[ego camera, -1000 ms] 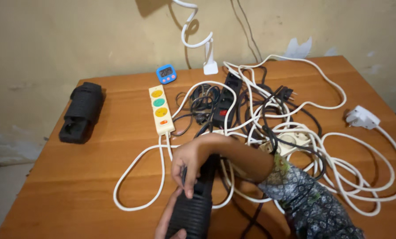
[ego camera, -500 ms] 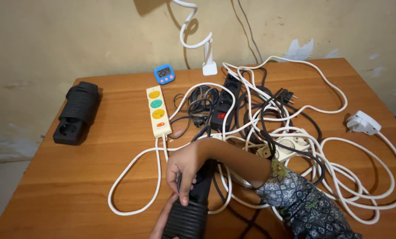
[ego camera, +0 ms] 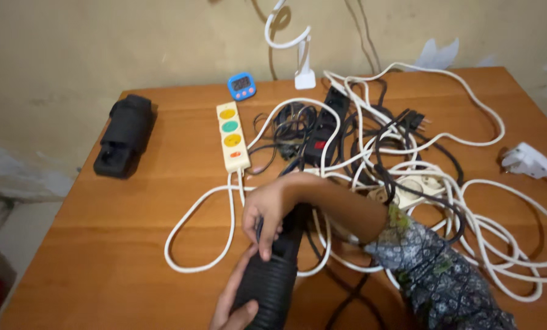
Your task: The person wraps a black power strip cord around the body of the power strip using both hands. They repeatedly wind the cord and adjust the power strip's orientation on a wooden table cluttered with other cables and extension cords.
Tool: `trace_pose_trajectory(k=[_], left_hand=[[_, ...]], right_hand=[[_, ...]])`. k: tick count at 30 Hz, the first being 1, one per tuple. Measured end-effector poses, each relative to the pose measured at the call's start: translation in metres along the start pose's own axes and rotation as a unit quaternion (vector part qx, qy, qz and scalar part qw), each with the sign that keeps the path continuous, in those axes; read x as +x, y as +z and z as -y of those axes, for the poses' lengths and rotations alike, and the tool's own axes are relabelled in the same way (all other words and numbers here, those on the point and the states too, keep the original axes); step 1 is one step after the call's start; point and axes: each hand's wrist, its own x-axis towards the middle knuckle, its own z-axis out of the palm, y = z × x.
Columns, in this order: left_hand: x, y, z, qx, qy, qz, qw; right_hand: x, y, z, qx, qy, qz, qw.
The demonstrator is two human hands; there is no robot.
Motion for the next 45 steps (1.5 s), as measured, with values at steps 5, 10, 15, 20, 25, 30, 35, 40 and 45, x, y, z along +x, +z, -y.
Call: trace_pose_trajectory(k=[5,10,15,20,25,30,35,40,45], left_hand=[[-0.002,0.025,-0.028,-0.03,-0.065,-0.07,0.995],[-0.006,0.032,-0.032,-0.063,-0.088,-0.119,0.987],[-0.007,0.032,-0.032,-0.089,-0.079,-0.113,0.986],[-0.005,0.035,-0.034,-0.102,-0.075,-0.108,0.986],[-0.006,0.035,-0.032,-0.081,-0.061,-0.109,0.989],[-0.004,0.039,-0.036,-0.081,-0.064,-0.122,0.987],[-0.002,0.042,-0.036,-0.059,-0.064,-0.129,0.988],[-0.004,0.042,-0.032,-0.037,-0.054,-0.133,0.989],[-0.002,0.043,-0.036,-0.026,-0.059,-0.134,0.989]], right_hand=[[0.001,0.002,-0.004,-0.008,-0.013,-0.016,1.0],[0.004,0.0,-0.011,-0.034,-0.019,-0.035,0.999],[0.008,-0.001,-0.019,-0.026,-0.039,-0.034,0.998],[0.006,-0.002,-0.017,-0.045,-0.063,-0.034,0.996],[0.009,-0.004,-0.021,-0.032,-0.052,-0.028,0.998],[0.006,-0.002,-0.019,-0.037,-0.066,-0.027,0.997],[0.003,-0.003,-0.014,-0.048,-0.07,-0.022,0.996],[0.004,-0.003,-0.017,-0.032,-0.077,-0.018,0.996],[0.003,-0.002,-0.015,-0.048,-0.06,-0.032,0.997]])
